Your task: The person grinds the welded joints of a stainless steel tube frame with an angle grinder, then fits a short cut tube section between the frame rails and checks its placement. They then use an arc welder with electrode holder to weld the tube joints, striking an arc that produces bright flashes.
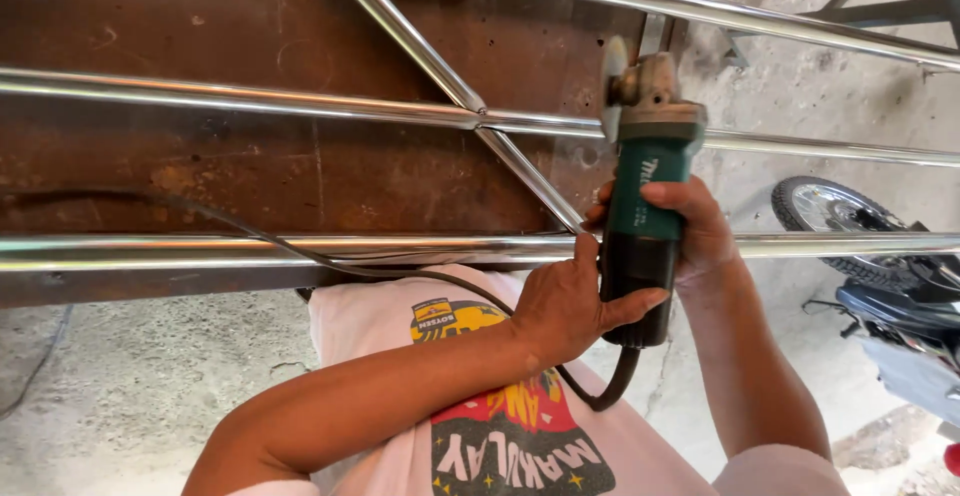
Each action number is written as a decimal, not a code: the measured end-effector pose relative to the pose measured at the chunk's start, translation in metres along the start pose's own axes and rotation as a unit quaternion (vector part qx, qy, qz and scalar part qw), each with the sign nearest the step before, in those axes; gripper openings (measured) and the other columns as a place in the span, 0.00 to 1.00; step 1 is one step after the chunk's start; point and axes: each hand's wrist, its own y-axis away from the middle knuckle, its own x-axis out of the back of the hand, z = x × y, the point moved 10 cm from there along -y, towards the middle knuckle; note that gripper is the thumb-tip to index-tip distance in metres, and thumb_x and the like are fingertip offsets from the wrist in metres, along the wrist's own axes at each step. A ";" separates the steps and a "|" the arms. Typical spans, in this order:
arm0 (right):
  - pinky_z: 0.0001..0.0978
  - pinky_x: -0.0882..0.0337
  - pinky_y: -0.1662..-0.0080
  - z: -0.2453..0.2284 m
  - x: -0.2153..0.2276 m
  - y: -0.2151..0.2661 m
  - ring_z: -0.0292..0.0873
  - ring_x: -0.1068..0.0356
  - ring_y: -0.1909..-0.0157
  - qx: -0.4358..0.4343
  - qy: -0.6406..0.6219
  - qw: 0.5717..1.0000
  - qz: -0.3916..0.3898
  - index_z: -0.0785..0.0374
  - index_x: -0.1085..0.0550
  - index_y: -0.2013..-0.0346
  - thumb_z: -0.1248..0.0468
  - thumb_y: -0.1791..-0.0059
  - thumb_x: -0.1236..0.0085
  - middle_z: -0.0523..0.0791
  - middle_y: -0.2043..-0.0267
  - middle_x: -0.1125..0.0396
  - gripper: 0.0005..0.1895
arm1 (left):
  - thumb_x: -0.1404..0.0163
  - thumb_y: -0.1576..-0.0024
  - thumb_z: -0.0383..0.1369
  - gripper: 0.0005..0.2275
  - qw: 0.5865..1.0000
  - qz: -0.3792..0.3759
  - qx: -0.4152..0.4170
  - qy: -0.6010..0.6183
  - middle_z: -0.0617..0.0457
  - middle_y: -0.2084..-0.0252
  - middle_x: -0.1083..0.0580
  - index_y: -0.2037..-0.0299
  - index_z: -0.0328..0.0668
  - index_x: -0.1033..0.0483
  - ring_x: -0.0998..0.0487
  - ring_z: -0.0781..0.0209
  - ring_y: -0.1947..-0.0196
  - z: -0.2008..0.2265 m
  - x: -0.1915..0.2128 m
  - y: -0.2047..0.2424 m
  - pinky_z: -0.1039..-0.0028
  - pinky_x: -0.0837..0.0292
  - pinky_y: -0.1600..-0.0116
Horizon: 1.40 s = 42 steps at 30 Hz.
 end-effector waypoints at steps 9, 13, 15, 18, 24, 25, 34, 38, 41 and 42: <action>0.62 0.24 0.51 0.006 0.002 -0.025 0.62 0.22 0.60 -0.019 0.073 0.994 0.077 0.78 0.26 0.56 0.68 0.57 0.44 0.64 0.62 0.27 0.18 | 0.68 0.49 0.70 0.40 1.000 -0.018 0.021 -0.009 0.33 0.65 0.21 0.54 0.34 0.31 0.18 0.29 0.58 -0.021 0.020 -0.011 0.49 0.27 0.50; 0.40 0.23 0.61 -0.017 -0.037 -0.014 0.46 0.26 0.70 -0.029 0.212 0.970 0.117 0.74 0.25 0.62 0.70 0.60 0.37 0.54 0.70 0.29 0.13 | 0.58 0.53 0.69 0.38 0.997 -0.016 0.027 0.069 0.33 0.62 0.20 0.58 0.34 0.24 0.19 0.30 0.55 -0.030 0.021 -0.017 0.51 0.24 0.51; 0.37 0.25 0.65 -0.023 -0.048 -0.011 0.44 0.28 0.73 -0.046 0.243 0.961 0.125 0.72 0.25 0.65 0.69 0.61 0.36 0.52 0.72 0.30 0.12 | 0.55 0.54 0.68 0.38 0.993 -0.046 0.062 0.091 0.37 0.57 0.20 0.54 0.35 0.22 0.19 0.34 0.52 -0.029 0.030 -0.015 0.52 0.23 0.48; 0.34 0.29 0.71 -0.016 -0.043 -0.003 0.42 0.32 0.77 -0.086 0.312 0.935 0.148 0.71 0.24 0.69 0.69 0.63 0.31 0.50 0.77 0.33 0.12 | 0.44 0.55 0.59 0.40 0.960 -0.052 0.107 0.255 0.36 0.46 0.23 0.39 0.35 0.32 0.19 0.42 0.48 -0.048 0.025 -0.020 0.62 0.20 0.49; 0.30 0.32 0.73 0.022 -0.031 -0.014 0.40 0.33 0.78 -0.157 0.399 0.894 0.127 0.70 0.23 0.72 0.69 0.67 0.23 0.48 0.80 0.33 0.15 | 0.43 0.47 0.44 0.38 0.779 -0.065 0.178 0.597 0.35 0.43 0.29 0.26 0.39 0.44 0.22 0.32 0.47 -0.074 -0.002 -0.019 0.44 0.22 0.52; 0.28 0.32 0.73 0.027 -0.033 -0.016 0.40 0.33 0.78 -0.164 0.407 0.891 0.119 0.69 0.24 0.73 0.69 0.67 0.23 0.47 0.80 0.33 0.16 | 0.45 0.46 0.44 0.36 0.768 -0.061 0.188 0.609 0.37 0.43 0.29 0.27 0.40 0.41 0.22 0.33 0.48 -0.080 -0.004 -0.018 0.44 0.21 0.53; 0.35 0.28 0.70 0.043 -0.028 -0.018 0.44 0.29 0.74 -0.184 0.462 0.861 0.104 0.67 0.25 0.68 0.64 0.68 0.18 0.48 0.77 0.29 0.23 | 0.50 0.39 0.57 0.28 0.777 0.008 0.232 0.585 0.37 0.55 0.22 0.53 0.32 0.20 0.17 0.37 0.57 -0.090 0.013 -0.013 0.48 0.20 0.57; 0.36 0.27 0.68 0.043 -0.031 -0.020 0.44 0.28 0.71 -0.186 0.473 0.855 0.103 0.67 0.25 0.67 0.61 0.66 0.20 0.48 0.76 0.29 0.23 | 0.49 0.39 0.56 0.28 0.780 0.021 0.226 0.583 0.39 0.57 0.21 0.54 0.31 0.21 0.17 0.39 0.60 -0.097 0.010 -0.015 0.48 0.19 0.59; 0.37 0.26 0.66 0.047 -0.032 -0.022 0.45 0.28 0.70 -0.192 0.473 0.854 0.098 0.66 0.24 0.65 0.60 0.66 0.20 0.48 0.75 0.28 0.23 | 0.50 0.39 0.57 0.28 0.783 0.026 0.226 0.579 0.41 0.57 0.20 0.54 0.32 0.20 0.16 0.41 0.61 -0.102 0.007 -0.017 0.51 0.18 0.60; 0.38 0.26 0.66 0.049 -0.031 -0.022 0.45 0.27 0.70 -0.193 0.475 0.853 0.096 0.66 0.24 0.65 0.59 0.65 0.20 0.49 0.74 0.28 0.24 | 0.50 0.39 0.57 0.28 0.785 0.029 0.226 0.576 0.41 0.58 0.20 0.55 0.32 0.20 0.16 0.42 0.62 -0.102 0.008 -0.016 0.51 0.18 0.61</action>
